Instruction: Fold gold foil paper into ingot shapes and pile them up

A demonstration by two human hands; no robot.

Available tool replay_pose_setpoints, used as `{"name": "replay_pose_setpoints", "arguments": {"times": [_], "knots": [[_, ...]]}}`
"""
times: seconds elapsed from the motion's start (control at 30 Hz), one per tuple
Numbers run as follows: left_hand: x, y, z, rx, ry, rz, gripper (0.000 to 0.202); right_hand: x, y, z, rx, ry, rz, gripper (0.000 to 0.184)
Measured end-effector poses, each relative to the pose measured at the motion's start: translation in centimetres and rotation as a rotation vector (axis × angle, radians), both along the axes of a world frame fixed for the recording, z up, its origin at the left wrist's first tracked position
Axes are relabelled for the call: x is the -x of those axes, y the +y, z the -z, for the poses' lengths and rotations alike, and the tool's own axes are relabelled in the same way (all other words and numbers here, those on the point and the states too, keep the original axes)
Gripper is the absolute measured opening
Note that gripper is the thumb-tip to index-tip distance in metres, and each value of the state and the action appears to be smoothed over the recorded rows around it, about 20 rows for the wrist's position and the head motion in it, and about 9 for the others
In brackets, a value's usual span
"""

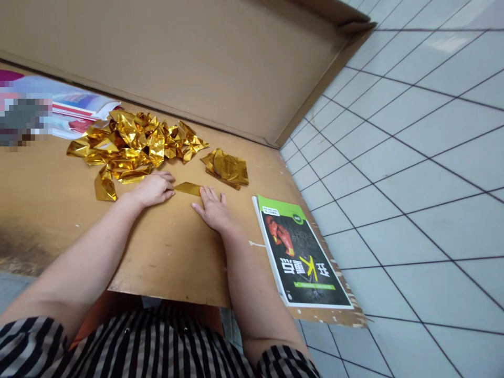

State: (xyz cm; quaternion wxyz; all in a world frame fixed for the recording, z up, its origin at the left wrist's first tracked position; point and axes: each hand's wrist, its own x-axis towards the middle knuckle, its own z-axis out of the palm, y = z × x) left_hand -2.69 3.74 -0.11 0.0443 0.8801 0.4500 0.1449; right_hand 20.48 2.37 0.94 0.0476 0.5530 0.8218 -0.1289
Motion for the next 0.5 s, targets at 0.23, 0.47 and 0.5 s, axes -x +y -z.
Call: {"name": "replay_pose_setpoints", "arguments": {"times": [0.23,0.47,0.5], "knots": [[-1.2,-0.3,-0.1,0.015,0.032,0.042,0.032,0.1,0.0,-0.1,-0.008,0.008,-0.007,0.068],[-1.3,-0.2,-0.1,0.026,0.043,0.017,0.032,-0.4,0.1,-0.5,0.013,-0.021,-0.014,0.069],[-1.3,-0.2,-0.1,0.025,0.042,0.016,0.031,-0.6,0.1,-0.6,0.016,-0.029,-0.012,0.069]]}}
